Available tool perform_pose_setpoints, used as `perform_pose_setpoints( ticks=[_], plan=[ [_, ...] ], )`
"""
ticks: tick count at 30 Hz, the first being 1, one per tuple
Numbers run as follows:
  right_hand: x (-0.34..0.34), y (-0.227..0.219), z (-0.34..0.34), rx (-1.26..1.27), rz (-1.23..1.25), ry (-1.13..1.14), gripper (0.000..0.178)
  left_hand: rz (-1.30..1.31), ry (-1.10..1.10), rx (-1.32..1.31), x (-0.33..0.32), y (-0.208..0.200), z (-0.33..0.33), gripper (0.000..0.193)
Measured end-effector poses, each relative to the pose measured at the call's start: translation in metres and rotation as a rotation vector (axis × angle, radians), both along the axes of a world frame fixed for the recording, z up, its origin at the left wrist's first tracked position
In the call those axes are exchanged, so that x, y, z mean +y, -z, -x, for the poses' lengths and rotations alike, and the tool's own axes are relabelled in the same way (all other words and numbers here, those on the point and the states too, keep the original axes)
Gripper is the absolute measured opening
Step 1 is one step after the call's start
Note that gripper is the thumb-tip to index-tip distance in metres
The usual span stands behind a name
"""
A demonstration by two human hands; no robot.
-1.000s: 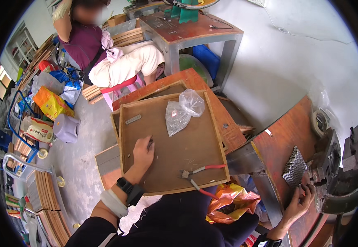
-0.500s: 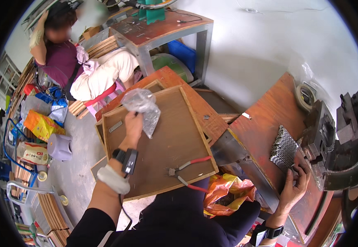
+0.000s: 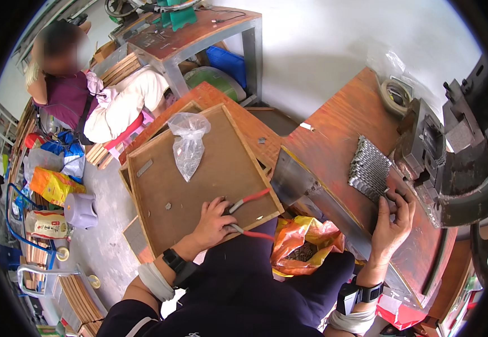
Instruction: Assembling metal links using a manual press and pliers.
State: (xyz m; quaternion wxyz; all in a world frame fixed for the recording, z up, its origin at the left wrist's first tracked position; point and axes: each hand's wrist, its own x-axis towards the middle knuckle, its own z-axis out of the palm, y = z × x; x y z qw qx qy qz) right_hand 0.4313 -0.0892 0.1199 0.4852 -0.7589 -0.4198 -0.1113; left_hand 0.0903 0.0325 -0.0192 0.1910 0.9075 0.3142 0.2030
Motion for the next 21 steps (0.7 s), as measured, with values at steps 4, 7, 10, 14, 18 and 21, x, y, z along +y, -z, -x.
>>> perform_pose_setpoints(
  ticks=[4, 7, 10, 14, 18, 21],
  plan=[
    [-0.002, -0.001, -0.002, -0.076, -0.009, 0.01, 0.017, 0.256, -0.12, -0.259, 0.026, 0.015, 0.005, 0.02],
    [0.002, 0.0, -0.003, -0.051, -0.031, 0.011, 0.016, 0.058, -0.29, -0.188, 0.048, -0.008, -0.001, 0.016],
    [0.006, -0.003, 0.004, 0.015, -0.002, -0.026, 0.015, -0.073, -0.415, -0.109, 0.059, 0.005, 0.01, 0.018],
    [0.006, 0.008, -0.006, -0.06, -0.048, -0.023, 0.015, -0.243, -0.404, -0.03, 0.04, 0.004, 0.005, 0.032],
    [-0.002, 0.004, -0.007, -0.063, -0.019, -0.02, 0.014, -0.145, -0.356, -0.066, 0.002, 0.005, 0.023, 0.024],
    [-0.01, 0.009, -0.015, -0.038, 0.058, -0.027, 0.013, -0.146, -0.604, -0.051, 0.0, 0.016, 0.073, 0.02]
  ],
)
